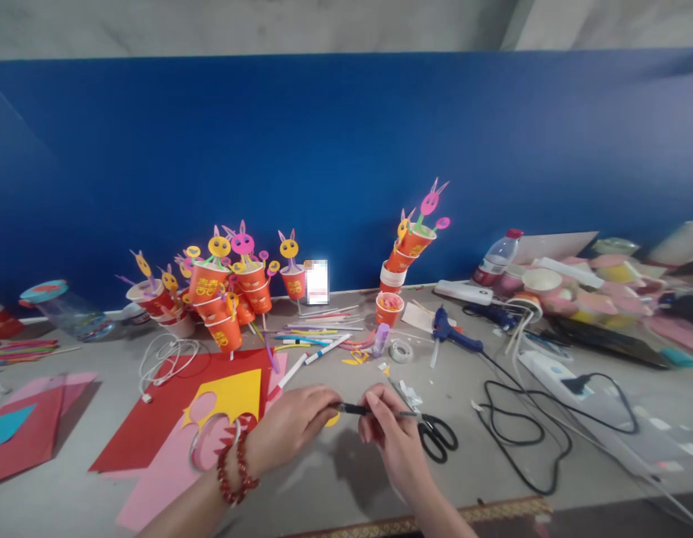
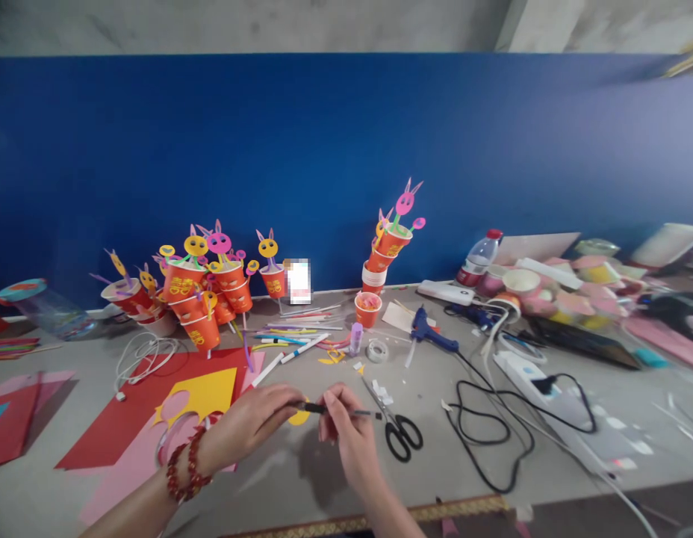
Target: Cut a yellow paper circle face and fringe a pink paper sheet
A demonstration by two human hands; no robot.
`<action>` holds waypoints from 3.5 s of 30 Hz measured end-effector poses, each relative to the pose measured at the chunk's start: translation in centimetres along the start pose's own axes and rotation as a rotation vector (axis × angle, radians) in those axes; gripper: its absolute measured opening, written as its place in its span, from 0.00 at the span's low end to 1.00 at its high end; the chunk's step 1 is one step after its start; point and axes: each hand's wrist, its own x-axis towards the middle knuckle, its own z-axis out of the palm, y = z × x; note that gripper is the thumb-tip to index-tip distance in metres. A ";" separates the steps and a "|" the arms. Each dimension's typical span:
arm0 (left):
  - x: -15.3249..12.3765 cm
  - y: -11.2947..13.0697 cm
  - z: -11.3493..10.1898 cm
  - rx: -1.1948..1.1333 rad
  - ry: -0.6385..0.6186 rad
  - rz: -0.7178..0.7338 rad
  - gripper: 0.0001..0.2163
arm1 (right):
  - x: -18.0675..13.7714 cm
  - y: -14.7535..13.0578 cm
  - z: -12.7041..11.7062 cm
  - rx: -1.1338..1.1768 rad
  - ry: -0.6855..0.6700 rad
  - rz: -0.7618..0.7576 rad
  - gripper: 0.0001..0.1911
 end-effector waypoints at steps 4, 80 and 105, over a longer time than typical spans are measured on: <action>-1.1 0.7 1.2 0.036 0.046 -0.023 0.12 | -0.6 0.2 0.5 -0.053 0.069 0.014 0.26; -4.7 -3.4 6.8 0.449 0.208 0.218 0.15 | 1.5 -0.1 -8.8 -1.208 -0.049 -0.434 0.09; 5.0 -15.0 -0.4 0.563 0.216 -0.284 0.08 | 4.6 1.7 -4.5 -1.080 -0.282 -0.500 0.14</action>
